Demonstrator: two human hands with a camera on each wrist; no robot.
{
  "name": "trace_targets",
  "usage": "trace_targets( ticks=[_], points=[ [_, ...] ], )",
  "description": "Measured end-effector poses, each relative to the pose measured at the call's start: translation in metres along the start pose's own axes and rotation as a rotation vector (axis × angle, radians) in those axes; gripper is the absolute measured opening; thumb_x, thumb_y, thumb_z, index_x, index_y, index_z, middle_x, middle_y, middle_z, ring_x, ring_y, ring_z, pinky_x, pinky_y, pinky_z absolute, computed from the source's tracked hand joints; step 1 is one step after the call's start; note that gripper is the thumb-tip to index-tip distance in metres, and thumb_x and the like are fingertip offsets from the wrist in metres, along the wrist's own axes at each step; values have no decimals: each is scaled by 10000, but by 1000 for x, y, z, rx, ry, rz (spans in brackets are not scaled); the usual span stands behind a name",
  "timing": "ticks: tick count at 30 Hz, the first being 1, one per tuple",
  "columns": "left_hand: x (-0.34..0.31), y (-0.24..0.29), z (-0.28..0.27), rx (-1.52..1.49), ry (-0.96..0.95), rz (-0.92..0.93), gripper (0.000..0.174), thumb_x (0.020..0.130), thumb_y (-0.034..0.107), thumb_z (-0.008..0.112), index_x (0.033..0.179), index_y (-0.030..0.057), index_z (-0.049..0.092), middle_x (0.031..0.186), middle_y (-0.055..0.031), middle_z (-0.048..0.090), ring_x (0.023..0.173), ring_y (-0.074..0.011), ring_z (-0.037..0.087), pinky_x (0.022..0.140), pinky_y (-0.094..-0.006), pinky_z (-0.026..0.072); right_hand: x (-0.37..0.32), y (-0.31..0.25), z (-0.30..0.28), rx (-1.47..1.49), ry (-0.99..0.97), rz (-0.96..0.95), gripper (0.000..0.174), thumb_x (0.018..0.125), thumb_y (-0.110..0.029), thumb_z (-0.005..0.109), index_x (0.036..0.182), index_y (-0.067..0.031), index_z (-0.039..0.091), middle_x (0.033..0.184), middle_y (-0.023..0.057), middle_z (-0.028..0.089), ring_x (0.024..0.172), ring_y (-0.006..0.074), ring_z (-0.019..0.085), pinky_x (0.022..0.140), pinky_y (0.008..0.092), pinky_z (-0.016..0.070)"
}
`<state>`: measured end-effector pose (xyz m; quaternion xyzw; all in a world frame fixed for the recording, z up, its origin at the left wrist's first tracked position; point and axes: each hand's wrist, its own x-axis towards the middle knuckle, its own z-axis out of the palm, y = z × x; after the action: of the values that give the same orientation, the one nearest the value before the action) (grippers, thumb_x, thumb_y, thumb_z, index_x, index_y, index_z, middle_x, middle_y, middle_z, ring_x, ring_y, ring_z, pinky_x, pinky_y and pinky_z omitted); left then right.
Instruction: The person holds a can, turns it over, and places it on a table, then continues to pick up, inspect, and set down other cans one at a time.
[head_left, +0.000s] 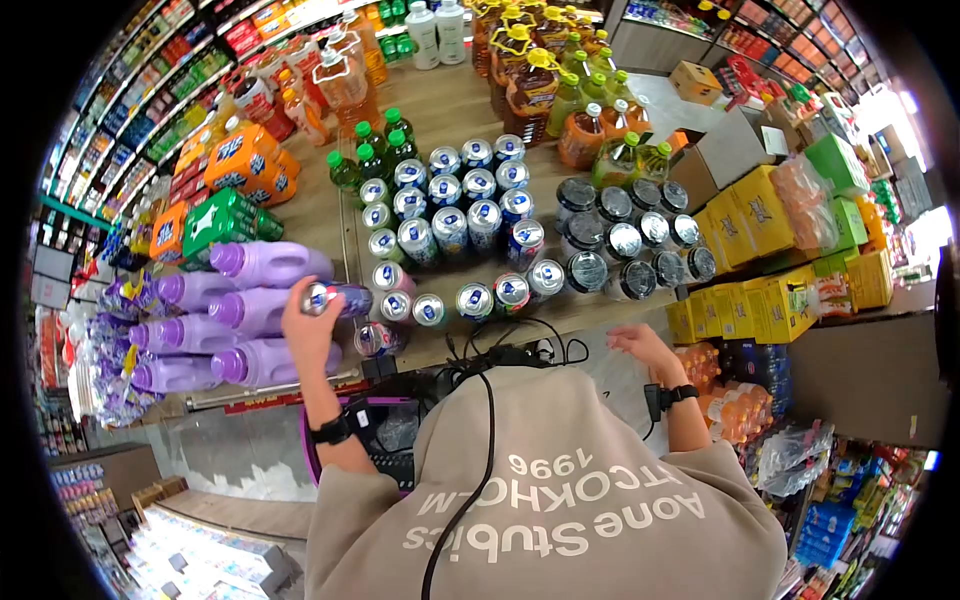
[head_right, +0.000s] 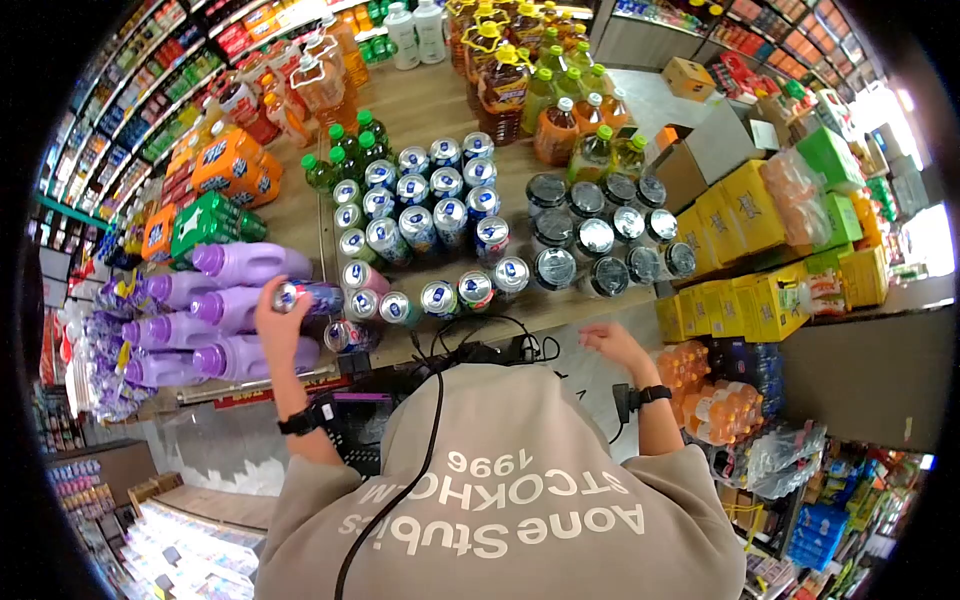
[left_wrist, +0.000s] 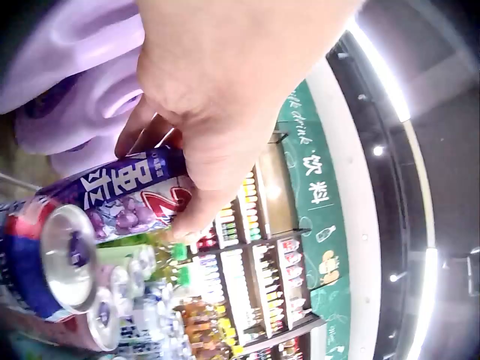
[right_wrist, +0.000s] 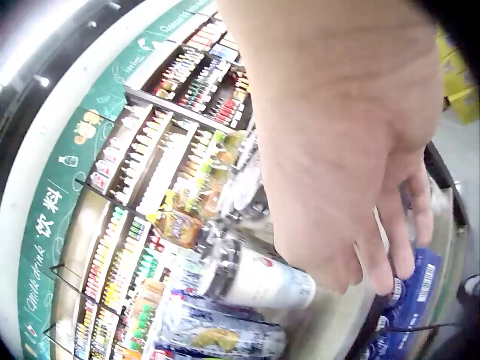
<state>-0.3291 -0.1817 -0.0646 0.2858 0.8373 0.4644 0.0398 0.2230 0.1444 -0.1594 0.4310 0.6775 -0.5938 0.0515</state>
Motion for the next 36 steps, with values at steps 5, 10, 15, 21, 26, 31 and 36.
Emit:
trace_targets(
  ticks=[5,10,15,21,26,31,36],
  points=[
    [7,84,-60,-222,102,184,595,808,169,835,1342,30,612,1080,-128,713,986,-209,678,899,-326,547,-39,-102,4,134,13,-79,326,970,-127,703,1234,64,691,1049,116,767,1010,185,716,904,325,559],
    [-4,147,-34,-758,-97,208,734,824,463,759,1357,-3,563,985,-187,727,851,-258,738,748,-363,613,-71,-204,45,215,-173,-493,460,950,-161,772,1355,9,636,1203,94,722,1107,188,675,977,348,546],
    [-44,178,48,-1070,-513,193,741,843,545,800,1268,-28,600,923,-223,733,817,-253,727,725,-360,594,-73,-259,124,489,-491,-591,902,888,-278,848,1596,-31,347,1441,136,580,1307,205,563,1088,389,484],
    [-73,193,64,-985,-820,45,519,842,171,763,1320,28,620,1253,-89,659,1125,-153,625,992,-313,495,-77,-233,174,624,-360,-405,969,802,-277,917,1554,-4,370,1395,115,593,1258,190,590,1092,375,478],
    [-97,164,78,-1131,-964,-107,816,874,414,798,1511,68,423,1250,-141,643,1120,-211,656,982,-357,537,-104,-227,188,726,-276,-244,843,823,-262,891,1493,0,450,1305,98,655,1171,172,645,1058,348,500],
    [-114,158,81,-1317,-1084,-223,1035,847,614,799,1595,102,300,1223,-198,670,1128,-269,685,966,-398,575,-108,-227,204,900,-261,-196,780,850,-277,837,1447,23,435,1179,175,687,990,261,736,881,410,620],
    [-133,142,73,-1376,-1094,-314,833,943,589,703,1490,34,408,1321,-218,653,1200,-292,669,1008,-428,560,-107,-215,212,905,-386,-241,706,908,-346,792,1417,22,470,1178,150,683,1008,246,723,900,384,606]
  ],
)
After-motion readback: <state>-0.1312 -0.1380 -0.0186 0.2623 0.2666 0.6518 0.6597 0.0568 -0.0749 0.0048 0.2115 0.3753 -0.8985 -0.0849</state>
